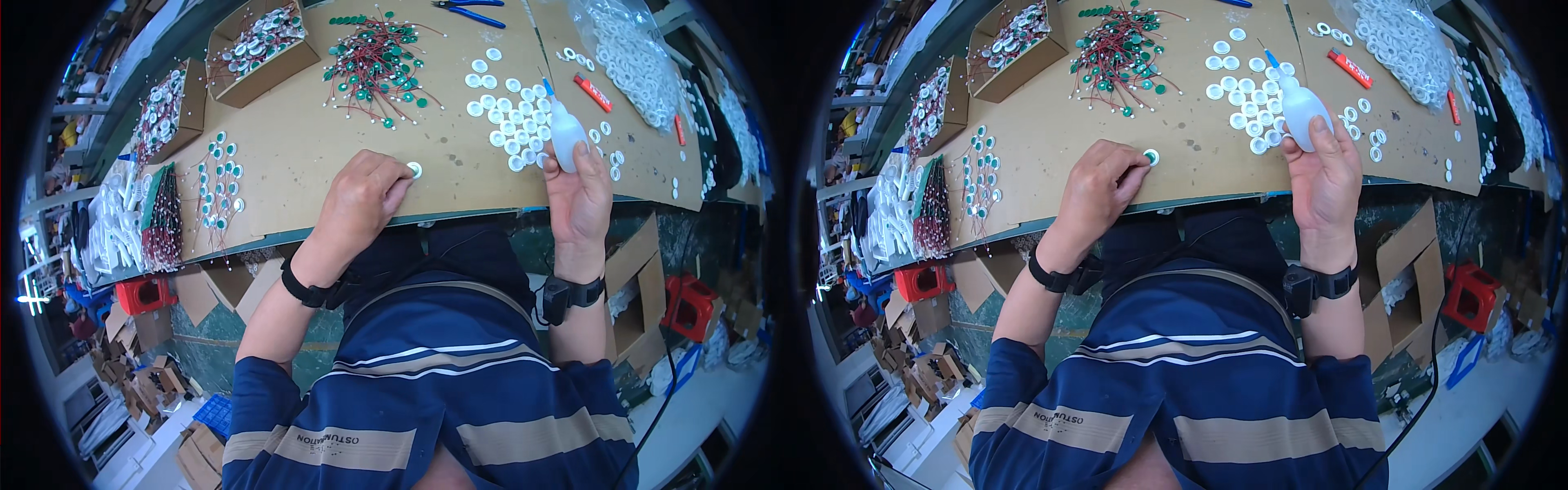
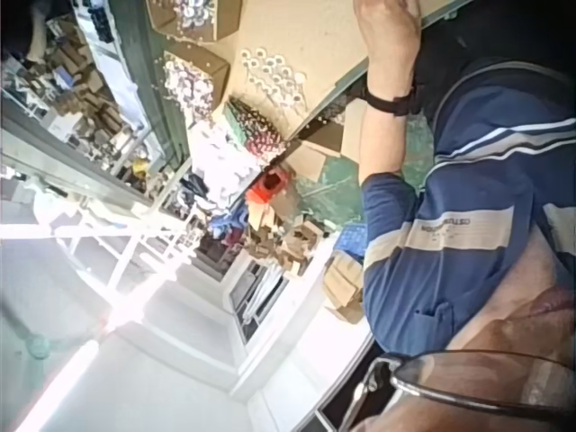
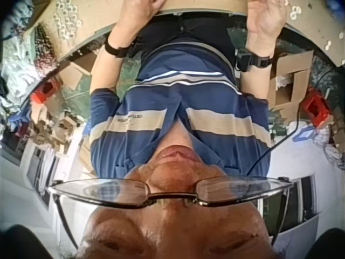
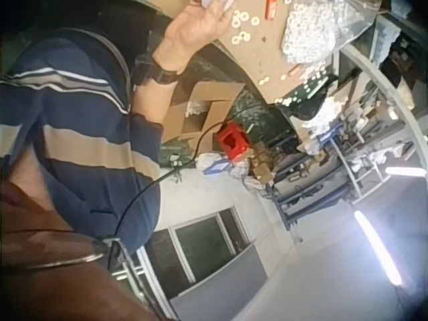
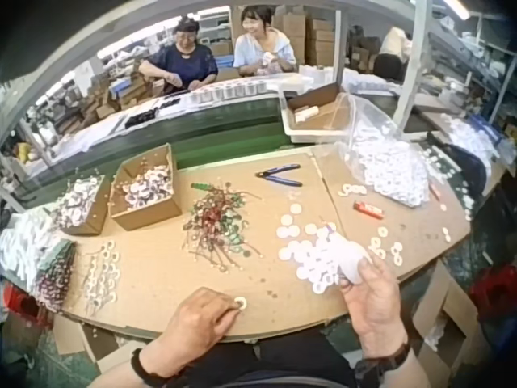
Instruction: Applying glue to small white rings and attaching them to a green plastic base to assemble decorative tree-shaped ornaments.
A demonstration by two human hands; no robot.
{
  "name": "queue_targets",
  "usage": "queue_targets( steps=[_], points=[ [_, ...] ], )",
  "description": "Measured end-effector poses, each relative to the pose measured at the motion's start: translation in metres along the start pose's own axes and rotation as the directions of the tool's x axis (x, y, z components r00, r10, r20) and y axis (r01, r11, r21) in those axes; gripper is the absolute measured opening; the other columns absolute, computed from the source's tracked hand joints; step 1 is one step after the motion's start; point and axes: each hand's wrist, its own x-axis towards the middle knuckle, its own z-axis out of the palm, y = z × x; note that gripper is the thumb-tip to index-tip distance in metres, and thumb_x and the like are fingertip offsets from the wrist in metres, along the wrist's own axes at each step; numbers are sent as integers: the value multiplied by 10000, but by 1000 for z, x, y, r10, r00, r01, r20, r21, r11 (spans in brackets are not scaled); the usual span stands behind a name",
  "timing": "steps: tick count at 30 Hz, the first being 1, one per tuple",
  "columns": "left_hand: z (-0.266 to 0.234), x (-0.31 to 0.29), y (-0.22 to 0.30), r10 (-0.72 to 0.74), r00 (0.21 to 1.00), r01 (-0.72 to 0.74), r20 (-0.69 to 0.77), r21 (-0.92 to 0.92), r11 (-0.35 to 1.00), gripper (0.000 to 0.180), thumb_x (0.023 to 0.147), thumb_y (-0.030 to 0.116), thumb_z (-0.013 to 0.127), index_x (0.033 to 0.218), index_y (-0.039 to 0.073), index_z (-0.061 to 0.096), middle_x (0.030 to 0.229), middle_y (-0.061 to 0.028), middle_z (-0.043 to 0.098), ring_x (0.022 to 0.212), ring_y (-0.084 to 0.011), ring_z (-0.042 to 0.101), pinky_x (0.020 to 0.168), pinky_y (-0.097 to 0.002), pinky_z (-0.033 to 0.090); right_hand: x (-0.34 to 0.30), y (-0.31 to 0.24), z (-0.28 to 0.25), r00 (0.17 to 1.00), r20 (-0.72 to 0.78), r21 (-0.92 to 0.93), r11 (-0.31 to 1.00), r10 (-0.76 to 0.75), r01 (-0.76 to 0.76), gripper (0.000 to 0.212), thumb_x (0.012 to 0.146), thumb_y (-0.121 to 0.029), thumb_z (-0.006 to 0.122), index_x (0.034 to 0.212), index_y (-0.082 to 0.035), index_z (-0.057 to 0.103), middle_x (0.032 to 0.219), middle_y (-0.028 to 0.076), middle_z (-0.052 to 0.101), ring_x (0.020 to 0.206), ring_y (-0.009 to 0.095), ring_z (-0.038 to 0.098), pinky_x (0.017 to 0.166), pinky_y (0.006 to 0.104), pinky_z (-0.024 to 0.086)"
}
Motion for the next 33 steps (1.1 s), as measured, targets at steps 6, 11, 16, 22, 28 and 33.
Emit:
queue_targets(
  steps=[6, 11, 16, 22, 28, 33],
  points=[
    [0, 2, 5, -66, 998, 66, -2, -9, 998, 121, 825, -2, 785, 925, 11, 719, 872, -123, 709, 863, -327, 676, 785, -417, 562, 1, -3, -3, 999, -45, -6, 1000, -16, 16, 498, 1031, -221, 658, 1428, 46, 519, 1215, 124, 642, 1046, 186, 628, 854, 294, 517],
    [1, 4, 3, 25, 1000, -25, -9, 14, 1000, 124, 825, -7, 778, 936, 8, 725, 887, -122, 716, 867, -329, 676, 783, -423, 563, 1, -5, -10, 1000, 12, 16, 1000, -7, 7, 504, 1025, -240, 686, 1417, 44, 549, 1262, 130, 651, 1097, 189, 622, 872, 318, 520],
    [0, 6, 6, 38, 999, -38, 10, 63, 997, 149, 826, -15, 767, 968, 5, 726, 902, -131, 719, 888, -337, 676, 795, -427, 562, 1, -10, -12, 1000, -25, 71, 997, -11, 13, 485, 1017, -190, 680, 1414, 39, 522, 1221, 135, 632, 1070, 203, 639, 884, 299, 532],
    [-5, 8, 6, 28, 998, -32, 58, 66, 997, 145, 842, -15, 765, 984, 10, 745, 904, -127, 723, 875, -324, 681, 783, -413, 567, 1, -22, -16, 1000, 19, 131, 991, -11, 9, 495, 992, -109, 699, 1425, 18, 497, 1284, 140, 610, 1141, 227, 648, 956, 336, 551],
    [-8, 7, 10, 22, 998, -25, 56, 60, 998, 146, 840, -20, 756, 982, 7, 737, 900, -137, 715, 882, -338, 675, 788, -424, 561, 11, -32, -11, 985, -16, -75, 982, -173, 172, 527, 977, -75, 704, 1449, 0, 480, 1329, 142, 596, 1148, 215, 648, 961, 329, 553],
    [-9, 10, 14, 22, 997, -24, 69, 39, 999, 160, 825, -28, 747, 981, 0, 724, 911, -152, 710, 906, -363, 665, 810, -443, 552, 32, -45, -25, 956, -36, -526, 819, -292, 230, 485, 951, -44, 719, 1397, 11, 538, 1219, 116, 674, 1065, 200, 686, 952, 318, 553]
  ],
)
